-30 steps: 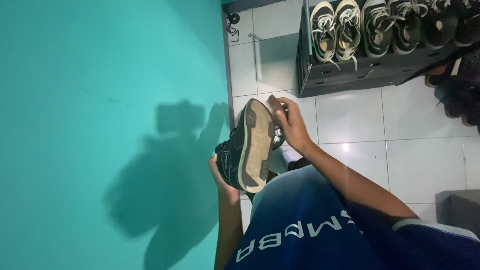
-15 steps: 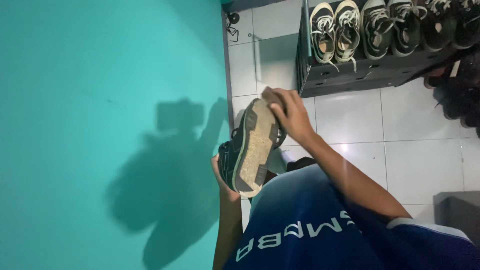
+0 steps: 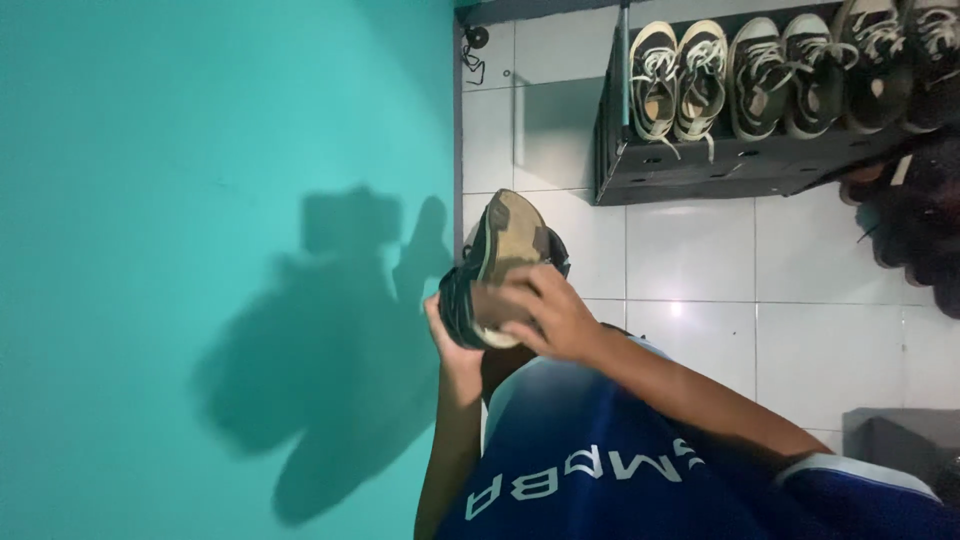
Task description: The person picks up a black sneaker from a shoe rack and uses a brush to scrub the upper, sides, and sole. They then place the shoe back on the rack, pick up a second black sneaker, and repeat the brushing process on the upper and sole.
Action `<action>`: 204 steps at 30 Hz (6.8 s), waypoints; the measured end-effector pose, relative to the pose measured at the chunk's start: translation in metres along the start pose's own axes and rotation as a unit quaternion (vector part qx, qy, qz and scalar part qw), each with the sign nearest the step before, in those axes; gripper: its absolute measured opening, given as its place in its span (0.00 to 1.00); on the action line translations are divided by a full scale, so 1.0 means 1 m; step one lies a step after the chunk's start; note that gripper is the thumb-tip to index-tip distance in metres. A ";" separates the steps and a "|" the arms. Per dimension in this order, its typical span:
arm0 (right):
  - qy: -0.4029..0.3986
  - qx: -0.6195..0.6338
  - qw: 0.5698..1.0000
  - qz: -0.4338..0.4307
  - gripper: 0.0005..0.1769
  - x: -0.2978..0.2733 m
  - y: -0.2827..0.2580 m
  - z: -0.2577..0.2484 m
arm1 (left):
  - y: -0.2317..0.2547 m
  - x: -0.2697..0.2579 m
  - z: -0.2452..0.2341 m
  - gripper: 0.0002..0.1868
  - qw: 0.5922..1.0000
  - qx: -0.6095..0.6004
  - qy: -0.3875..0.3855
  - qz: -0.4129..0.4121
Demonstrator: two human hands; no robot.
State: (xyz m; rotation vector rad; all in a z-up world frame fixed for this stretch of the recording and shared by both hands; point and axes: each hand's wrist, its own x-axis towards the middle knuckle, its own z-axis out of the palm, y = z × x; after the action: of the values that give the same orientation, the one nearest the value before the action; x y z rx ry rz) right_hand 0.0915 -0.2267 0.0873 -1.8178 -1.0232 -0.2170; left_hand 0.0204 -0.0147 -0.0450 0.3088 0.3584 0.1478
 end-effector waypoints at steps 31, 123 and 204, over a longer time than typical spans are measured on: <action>0.079 -0.075 0.971 0.212 0.36 0.023 -0.022 0.033 | -0.012 0.054 -0.024 0.30 0.946 0.020 0.321 0.050; 0.046 -0.111 0.951 0.285 0.27 0.093 0.031 0.054 | 0.108 -0.074 0.072 0.10 0.603 0.728 -0.157 0.286; 0.251 0.129 0.896 0.344 0.25 0.040 -0.013 0.047 | 0.137 -0.041 0.007 0.27 0.986 0.054 0.052 -0.148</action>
State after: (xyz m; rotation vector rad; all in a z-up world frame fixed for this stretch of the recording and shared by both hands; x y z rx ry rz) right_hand 0.0941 -0.1640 0.0955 -1.6418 -0.0156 -0.0971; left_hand -0.0267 0.1042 0.0183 0.3526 0.5127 -0.1479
